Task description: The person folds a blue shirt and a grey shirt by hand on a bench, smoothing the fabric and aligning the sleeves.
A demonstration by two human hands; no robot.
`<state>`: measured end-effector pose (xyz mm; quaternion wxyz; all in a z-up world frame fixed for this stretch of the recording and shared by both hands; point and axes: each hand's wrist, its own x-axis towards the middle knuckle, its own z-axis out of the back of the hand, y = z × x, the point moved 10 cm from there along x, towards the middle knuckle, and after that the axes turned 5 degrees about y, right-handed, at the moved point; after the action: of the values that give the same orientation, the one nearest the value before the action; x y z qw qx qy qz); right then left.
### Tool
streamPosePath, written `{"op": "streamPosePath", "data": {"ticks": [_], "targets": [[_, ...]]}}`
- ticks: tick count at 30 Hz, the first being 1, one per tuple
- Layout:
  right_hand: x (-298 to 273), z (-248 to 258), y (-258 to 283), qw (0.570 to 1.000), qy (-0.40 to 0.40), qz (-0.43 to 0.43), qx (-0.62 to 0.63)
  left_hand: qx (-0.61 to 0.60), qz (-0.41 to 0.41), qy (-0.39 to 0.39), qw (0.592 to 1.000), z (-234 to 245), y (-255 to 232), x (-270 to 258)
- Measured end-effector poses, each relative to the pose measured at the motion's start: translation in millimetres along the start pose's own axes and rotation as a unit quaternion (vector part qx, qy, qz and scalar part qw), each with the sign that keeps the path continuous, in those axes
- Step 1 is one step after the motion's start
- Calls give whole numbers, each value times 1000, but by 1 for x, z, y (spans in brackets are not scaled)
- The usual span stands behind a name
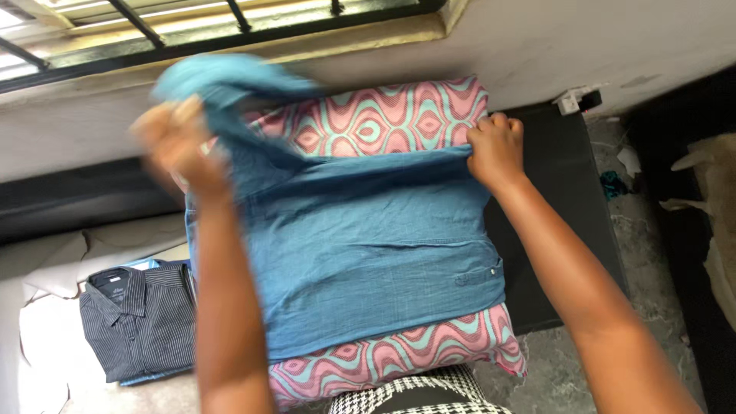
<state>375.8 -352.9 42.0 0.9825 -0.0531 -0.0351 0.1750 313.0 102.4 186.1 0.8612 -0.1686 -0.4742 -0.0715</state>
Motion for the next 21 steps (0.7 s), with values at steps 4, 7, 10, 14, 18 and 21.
{"op": "streamPosePath", "data": {"ticks": [4, 7, 10, 14, 18, 21], "targets": [[-62, 6, -16, 995, -34, -7, 96, -93, 118, 113, 982, 132, -17, -30], [-110, 1, -24, 986, -74, -40, 141, -23, 117, 280, 953, 173, -29, -70], [-150, -9, -24, 976, -104, -64, 178, -87, 299, 376, 873, 204, -12, -151], [-191, -20, -37, 953, -132, -125, 242, -286, 481, 570, 601, 198, -34, -261], [-221, -37, -60, 948, -133, -179, 227, -301, 381, 686, 543, 170, -50, -302], [-242, -52, -81, 948, -136, -194, 212, -164, 569, 545, 594, 127, 30, -360]]}}
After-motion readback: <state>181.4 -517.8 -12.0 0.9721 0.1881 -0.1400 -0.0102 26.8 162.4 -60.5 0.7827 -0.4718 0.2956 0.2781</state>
